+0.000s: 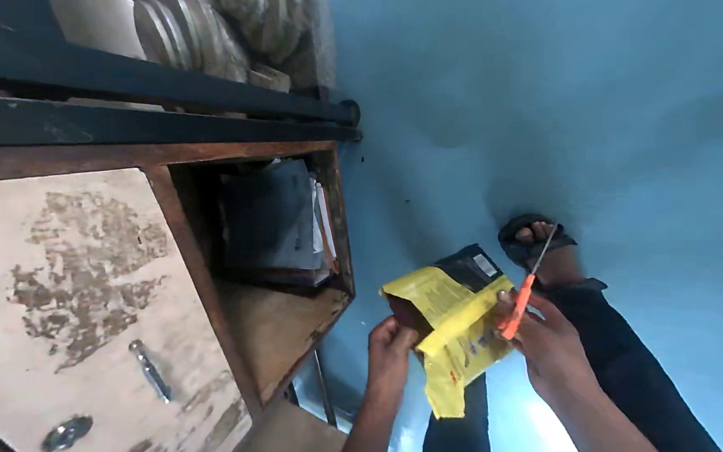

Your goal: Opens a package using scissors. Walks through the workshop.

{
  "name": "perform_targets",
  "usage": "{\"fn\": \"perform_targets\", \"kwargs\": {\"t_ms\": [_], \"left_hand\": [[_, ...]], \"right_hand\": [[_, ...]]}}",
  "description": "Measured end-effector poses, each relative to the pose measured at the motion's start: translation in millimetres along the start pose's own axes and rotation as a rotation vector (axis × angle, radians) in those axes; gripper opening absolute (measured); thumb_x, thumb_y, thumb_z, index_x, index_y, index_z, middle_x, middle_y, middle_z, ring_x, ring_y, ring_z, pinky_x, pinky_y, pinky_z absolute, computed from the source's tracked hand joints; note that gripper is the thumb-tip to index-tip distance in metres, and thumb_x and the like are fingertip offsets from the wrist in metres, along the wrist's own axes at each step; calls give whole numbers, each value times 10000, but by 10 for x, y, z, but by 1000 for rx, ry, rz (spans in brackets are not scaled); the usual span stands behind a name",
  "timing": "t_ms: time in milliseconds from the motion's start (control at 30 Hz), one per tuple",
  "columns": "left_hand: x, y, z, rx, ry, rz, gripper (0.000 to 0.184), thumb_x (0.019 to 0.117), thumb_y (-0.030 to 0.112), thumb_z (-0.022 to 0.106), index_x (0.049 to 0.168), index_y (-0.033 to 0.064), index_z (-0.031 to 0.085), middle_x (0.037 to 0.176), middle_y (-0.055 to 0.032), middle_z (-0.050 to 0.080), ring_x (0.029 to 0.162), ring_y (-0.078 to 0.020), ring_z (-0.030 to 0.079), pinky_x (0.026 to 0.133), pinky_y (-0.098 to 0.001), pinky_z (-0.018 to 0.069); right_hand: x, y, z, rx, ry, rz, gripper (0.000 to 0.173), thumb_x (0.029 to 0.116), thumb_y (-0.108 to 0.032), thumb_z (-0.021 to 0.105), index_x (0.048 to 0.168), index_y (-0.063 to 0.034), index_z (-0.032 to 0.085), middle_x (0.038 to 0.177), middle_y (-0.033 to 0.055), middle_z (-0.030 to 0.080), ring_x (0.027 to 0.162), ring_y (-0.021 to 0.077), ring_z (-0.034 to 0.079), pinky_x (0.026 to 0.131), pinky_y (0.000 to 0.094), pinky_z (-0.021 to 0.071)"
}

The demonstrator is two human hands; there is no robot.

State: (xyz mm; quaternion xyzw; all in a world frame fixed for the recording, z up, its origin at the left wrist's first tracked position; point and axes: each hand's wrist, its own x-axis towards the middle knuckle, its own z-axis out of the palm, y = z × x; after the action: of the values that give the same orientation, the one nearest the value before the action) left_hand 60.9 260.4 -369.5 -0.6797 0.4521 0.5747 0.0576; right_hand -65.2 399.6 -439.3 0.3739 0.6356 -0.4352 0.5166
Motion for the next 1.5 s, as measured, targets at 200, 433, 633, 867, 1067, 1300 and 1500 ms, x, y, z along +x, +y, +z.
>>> {"fn": "perform_targets", "kwargs": {"t_ms": [200,433,633,867,1067,1300,1500], "left_hand": [[46,105,147,141,-93,27,50,951,27,625,953,-1,666,824,-48,680,773,-102,659,777,-294,572],[147,236,427,68,-401,-4,220,1067,165,500,1204,38,615,1121,-52,643,976,-111,637,901,-337,549],[273,159,343,-256,-556,-84,239,1068,188,385,1236,117,539,1315,-80,611,1145,-200,645,1012,-418,520],[328,166,479,-93,-581,-130,449,1112,320,295,1433,50,455,1330,-121,626,1142,-167,637,999,-354,508],[446,101,263,-251,-114,-83,309,1102,137,384,1326,-25,524,1186,-177,688,1017,-265,712,917,-425,585],[1208,46,-928,-346,962,-176,645,1087,513,371,1487,7,382,1373,-241,482,1129,-350,530,928,-531,469],[1817,-201,-1474,-749,690,-150,807,1004,714,331,1588,163,255,1611,-123,336,1454,-321,385,1142,-538,388]], "right_hand": [[-71,17,24,-44,-199,-42,519,952,-128,699,1414,-118,462,1089,83,657,906,177,675,734,387,587],[5,36,-50,29,-389,-273,700,790,-174,817,1396,-185,466,1115,-16,639,939,80,665,778,277,598],[31,93,-40,77,-270,-303,621,769,-64,740,1332,-153,493,1052,-21,658,866,65,677,700,250,600],[64,227,28,-21,-302,-300,787,739,-224,809,1415,-139,416,1111,-4,660,958,78,684,786,262,601],[92,221,28,-96,12,-293,548,793,-47,718,1298,-43,506,959,46,662,760,82,659,648,292,580],[98,116,48,-82,10,-277,559,798,-30,723,1312,-53,503,988,46,671,779,82,678,637,269,586],[94,106,41,-103,-19,-275,581,770,-61,741,1304,-60,512,986,36,672,791,80,681,642,264,590]]}}
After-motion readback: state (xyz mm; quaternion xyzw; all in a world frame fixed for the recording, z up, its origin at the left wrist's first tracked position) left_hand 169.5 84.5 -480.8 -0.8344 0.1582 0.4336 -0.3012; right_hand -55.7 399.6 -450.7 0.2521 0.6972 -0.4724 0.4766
